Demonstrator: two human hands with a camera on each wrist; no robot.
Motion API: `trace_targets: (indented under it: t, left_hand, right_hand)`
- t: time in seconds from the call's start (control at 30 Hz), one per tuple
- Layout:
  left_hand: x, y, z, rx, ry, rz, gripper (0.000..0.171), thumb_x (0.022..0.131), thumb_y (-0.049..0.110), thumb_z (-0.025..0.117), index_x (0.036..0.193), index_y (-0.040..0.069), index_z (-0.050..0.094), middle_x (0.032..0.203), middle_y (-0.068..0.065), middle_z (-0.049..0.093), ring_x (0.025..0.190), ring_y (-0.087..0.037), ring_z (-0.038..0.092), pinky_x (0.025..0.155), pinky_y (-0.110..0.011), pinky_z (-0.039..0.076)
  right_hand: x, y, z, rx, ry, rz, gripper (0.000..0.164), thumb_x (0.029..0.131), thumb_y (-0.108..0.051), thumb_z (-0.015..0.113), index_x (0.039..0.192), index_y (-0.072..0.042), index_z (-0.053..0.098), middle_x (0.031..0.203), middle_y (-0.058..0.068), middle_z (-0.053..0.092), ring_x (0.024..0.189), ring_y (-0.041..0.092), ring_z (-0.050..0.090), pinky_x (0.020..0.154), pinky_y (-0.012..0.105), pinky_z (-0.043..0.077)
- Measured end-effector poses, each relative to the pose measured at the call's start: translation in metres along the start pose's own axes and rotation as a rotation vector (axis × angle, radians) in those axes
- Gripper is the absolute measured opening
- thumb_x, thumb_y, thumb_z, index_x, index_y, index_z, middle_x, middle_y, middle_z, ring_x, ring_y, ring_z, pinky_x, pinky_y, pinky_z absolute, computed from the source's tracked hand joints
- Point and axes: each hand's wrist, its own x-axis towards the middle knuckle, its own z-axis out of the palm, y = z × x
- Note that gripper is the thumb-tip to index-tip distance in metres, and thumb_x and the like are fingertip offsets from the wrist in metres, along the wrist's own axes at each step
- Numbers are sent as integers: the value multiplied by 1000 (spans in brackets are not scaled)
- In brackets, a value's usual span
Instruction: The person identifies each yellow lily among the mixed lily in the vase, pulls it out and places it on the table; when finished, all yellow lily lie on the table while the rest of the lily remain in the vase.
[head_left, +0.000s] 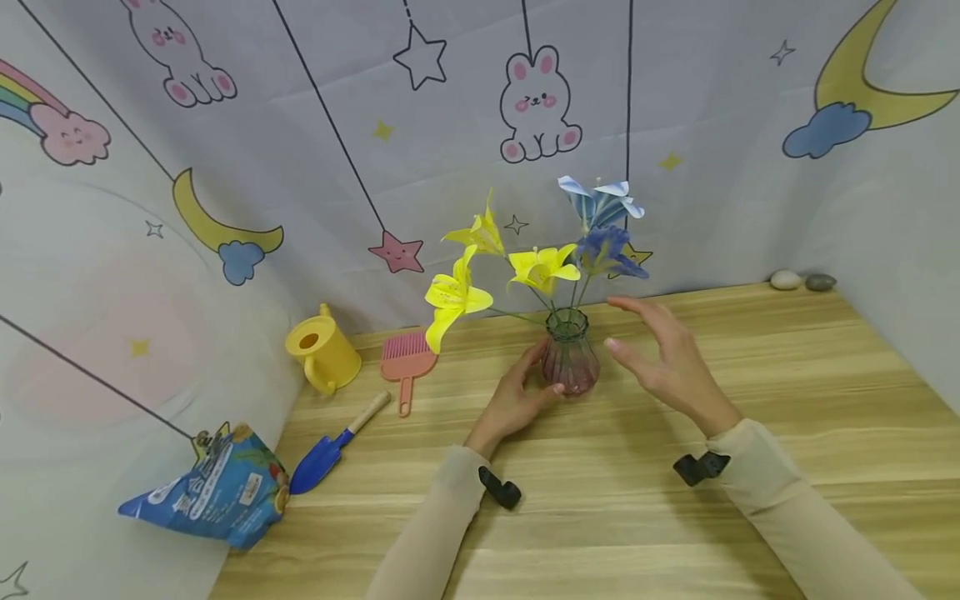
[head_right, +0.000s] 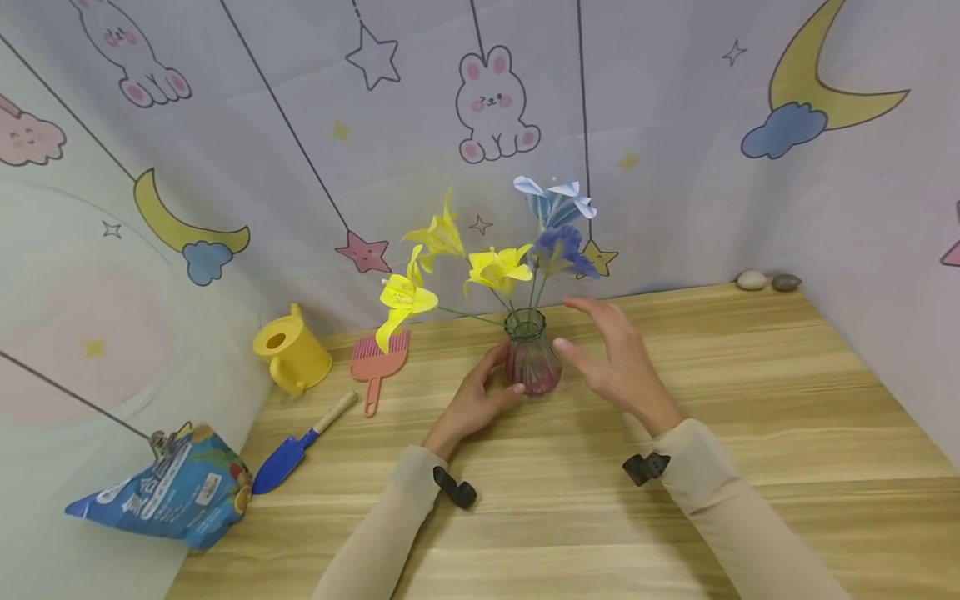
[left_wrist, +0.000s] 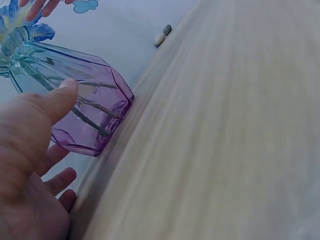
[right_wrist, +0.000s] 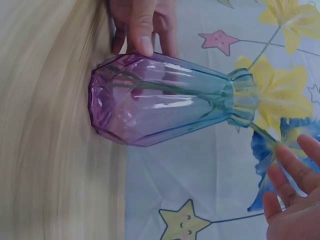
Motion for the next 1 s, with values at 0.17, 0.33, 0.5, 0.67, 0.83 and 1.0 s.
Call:
trace_targets:
  t: [0.17,0.33,0.5,0.67,0.83,1.0]
  left_hand:
    - [0,-2,0,12,16,0,82,100,34,77,169,38,33,167,-5,50,158,-26,45,132,-54,33]
    - [1,-3,1,-2,16,8,80,101,32,77,168,37,34,169,0,48,158,-24,46,132,-52,34]
    - [2,-4,2,-14,20,21,79,101,30,77,168,36,36,171,3,45,158,-24,46,132,-49,35]
    - [2,-3,3,-2,13,29,79,102,30,76,169,35,34,172,3,43,159,-23,44,132,-49,35]
    - [1,-2,2,-1,10,9,79,102,33,76,169,38,33,174,4,41,161,-23,41,133,-49,34]
    - [1,-1,1,-4,7,2,78,102,33,76,168,39,34,173,5,42,162,-21,40,134,-47,33]
  right_hand:
    - [6,-3,8,13,-12,-11,55,99,-14,73,152,-12,59,155,17,61,143,42,52,116,71,38]
    - [11,-4,19,14,1,-45,54,98,-12,74,150,-9,61,151,17,64,141,41,55,116,67,41]
    - [16,-7,30,30,0,-58,52,98,-12,75,148,-11,63,148,15,66,138,39,57,115,64,43]
    - [18,-10,39,51,-11,-42,50,99,-15,75,148,-13,64,147,13,67,138,37,57,114,63,43]
    - [21,-11,48,58,7,-38,46,99,-13,76,144,-10,66,143,12,70,136,35,60,115,59,46]
    - [27,-14,56,63,24,-30,38,100,-11,75,138,-6,70,135,13,74,131,34,63,112,58,48]
